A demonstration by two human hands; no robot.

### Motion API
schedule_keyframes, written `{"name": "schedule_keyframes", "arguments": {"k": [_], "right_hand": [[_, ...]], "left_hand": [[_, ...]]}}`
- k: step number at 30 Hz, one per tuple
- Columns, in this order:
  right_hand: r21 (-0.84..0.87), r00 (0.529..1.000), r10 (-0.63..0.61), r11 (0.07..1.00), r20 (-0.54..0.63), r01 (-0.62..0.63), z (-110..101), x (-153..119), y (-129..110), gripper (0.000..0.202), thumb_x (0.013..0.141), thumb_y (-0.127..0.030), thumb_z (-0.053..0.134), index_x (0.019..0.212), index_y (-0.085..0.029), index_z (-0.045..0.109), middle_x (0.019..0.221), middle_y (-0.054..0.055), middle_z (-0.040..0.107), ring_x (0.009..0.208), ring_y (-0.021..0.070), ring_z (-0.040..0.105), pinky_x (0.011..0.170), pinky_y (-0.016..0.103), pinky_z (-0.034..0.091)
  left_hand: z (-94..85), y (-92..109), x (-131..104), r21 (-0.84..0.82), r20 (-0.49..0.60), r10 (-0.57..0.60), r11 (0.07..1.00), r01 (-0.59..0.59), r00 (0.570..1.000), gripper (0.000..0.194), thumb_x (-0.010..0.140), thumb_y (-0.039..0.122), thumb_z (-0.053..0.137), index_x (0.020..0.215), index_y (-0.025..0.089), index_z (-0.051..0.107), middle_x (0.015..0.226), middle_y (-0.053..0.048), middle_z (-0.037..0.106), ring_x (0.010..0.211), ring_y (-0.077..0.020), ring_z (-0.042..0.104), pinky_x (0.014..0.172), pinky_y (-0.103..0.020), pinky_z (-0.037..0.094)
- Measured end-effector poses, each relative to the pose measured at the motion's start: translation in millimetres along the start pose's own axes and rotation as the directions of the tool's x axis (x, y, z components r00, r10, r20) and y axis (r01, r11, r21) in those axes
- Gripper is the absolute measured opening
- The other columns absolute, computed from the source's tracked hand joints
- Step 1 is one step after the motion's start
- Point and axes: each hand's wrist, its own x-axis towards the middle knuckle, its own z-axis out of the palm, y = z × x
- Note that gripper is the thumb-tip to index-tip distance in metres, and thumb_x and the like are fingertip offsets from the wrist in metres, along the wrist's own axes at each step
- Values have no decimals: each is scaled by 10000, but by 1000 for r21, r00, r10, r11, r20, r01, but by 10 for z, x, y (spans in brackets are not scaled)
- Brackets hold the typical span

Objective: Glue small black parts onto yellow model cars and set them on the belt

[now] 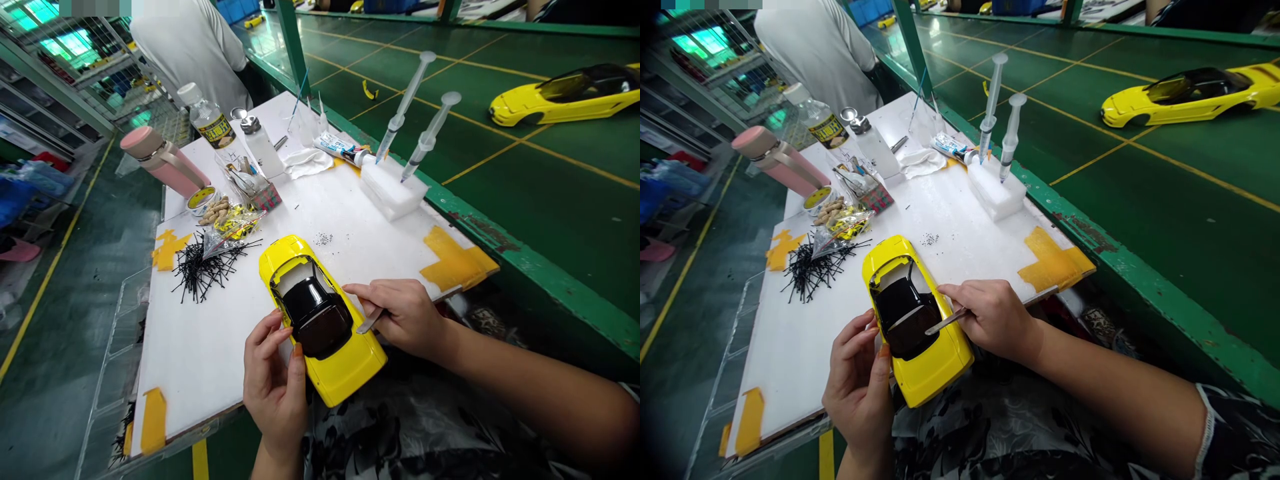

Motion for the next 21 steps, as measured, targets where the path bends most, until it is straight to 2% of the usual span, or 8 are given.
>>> {"name": "schedule_keyframes", "arguments": {"k": [21], "right_hand": [[0, 1000, 9, 1000, -9, -9, -10, 10, 11, 341, 943, -36, 524, 1157, -147, 765, 691, -10, 706, 554, 120, 630, 568, 236, 494]], "left_hand": [[1, -9, 1, 11, -1, -7, 1000, 7, 1000, 253, 986, 167, 708, 1219, 259, 744, 1401, -109, 654, 1377, -259, 617, 1154, -422, 535]]}}
